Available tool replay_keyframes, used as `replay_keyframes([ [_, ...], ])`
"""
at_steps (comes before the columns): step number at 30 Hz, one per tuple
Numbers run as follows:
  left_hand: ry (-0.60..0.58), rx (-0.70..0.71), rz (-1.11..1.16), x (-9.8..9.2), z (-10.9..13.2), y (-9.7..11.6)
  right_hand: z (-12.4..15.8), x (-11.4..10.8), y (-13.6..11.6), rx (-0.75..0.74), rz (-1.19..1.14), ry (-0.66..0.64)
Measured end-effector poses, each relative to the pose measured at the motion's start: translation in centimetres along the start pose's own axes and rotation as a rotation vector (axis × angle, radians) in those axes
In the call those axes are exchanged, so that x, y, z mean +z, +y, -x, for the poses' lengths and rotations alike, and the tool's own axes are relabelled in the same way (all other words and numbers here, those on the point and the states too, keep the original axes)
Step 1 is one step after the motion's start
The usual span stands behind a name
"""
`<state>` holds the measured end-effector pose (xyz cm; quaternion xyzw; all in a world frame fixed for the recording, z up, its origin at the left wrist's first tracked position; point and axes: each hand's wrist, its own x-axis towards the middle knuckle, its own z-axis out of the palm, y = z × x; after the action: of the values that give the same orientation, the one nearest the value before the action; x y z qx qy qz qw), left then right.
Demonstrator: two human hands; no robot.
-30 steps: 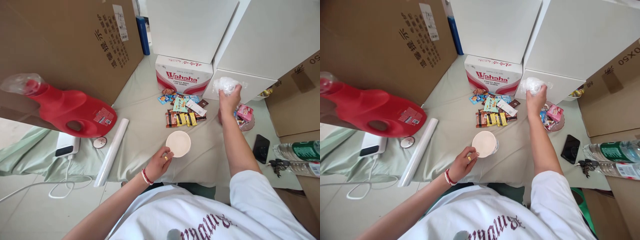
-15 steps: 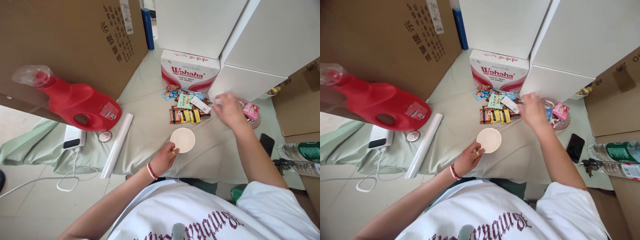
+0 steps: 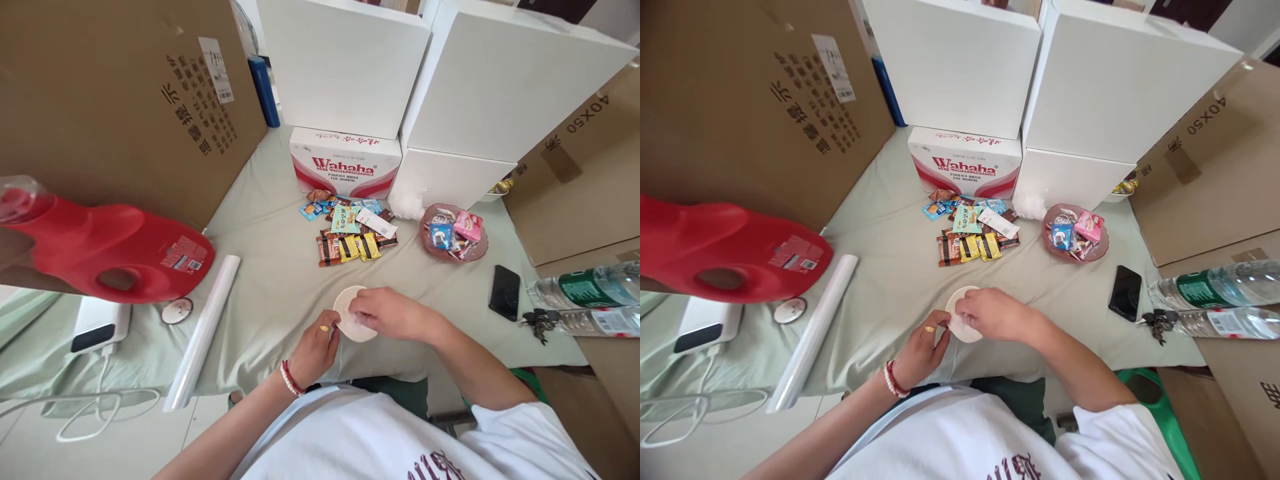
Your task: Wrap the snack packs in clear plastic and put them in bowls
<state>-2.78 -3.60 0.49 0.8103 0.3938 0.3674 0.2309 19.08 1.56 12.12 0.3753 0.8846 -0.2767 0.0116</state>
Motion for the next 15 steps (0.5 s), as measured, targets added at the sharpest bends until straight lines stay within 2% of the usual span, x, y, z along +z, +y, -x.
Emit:
replay_keyframes([
  [2,-0.047,0.017,0.014,-0.1,-0.6,-0.1,2.2,-3.7,0.6,0.014,-0.082,0.388],
  [4,-0.108,0.044,0.031,0.0,-1.2,0.0,3.3,-7.3,2.8,0.263,0.009,0.836],
  [5,-0.129,0.06,0.036,0.0,-1.4,0.1,3.2,-8.9,4.6,0.438,0.089,1.018],
  [6,-0.14,0.072,0.037,0.0,-1.5,0.3,2.9,-10.3,6.9,0.598,0.16,1.119],
  [8,-0.148,0.079,0.037,0.0,-1.4,0.6,1.6,-12.2,12.0,0.775,0.238,1.124],
  [10,-0.15,0.075,0.038,-0.2,-1.1,0.9,0.3,-12.8,16.5,0.914,0.177,0.91],
  [11,-0.15,0.069,0.04,-0.3,-0.9,1.0,0.0,-12.6,18.1,0.944,0.153,0.852],
  [13,-0.148,0.05,0.056,-0.8,-0.6,1.2,0.3,-11.2,19.0,0.948,0.131,0.832],
  [15,-0.158,0.019,0.092,-1.3,-0.5,1.1,1.9,-8.6,17.2,0.836,0.133,0.933],
])
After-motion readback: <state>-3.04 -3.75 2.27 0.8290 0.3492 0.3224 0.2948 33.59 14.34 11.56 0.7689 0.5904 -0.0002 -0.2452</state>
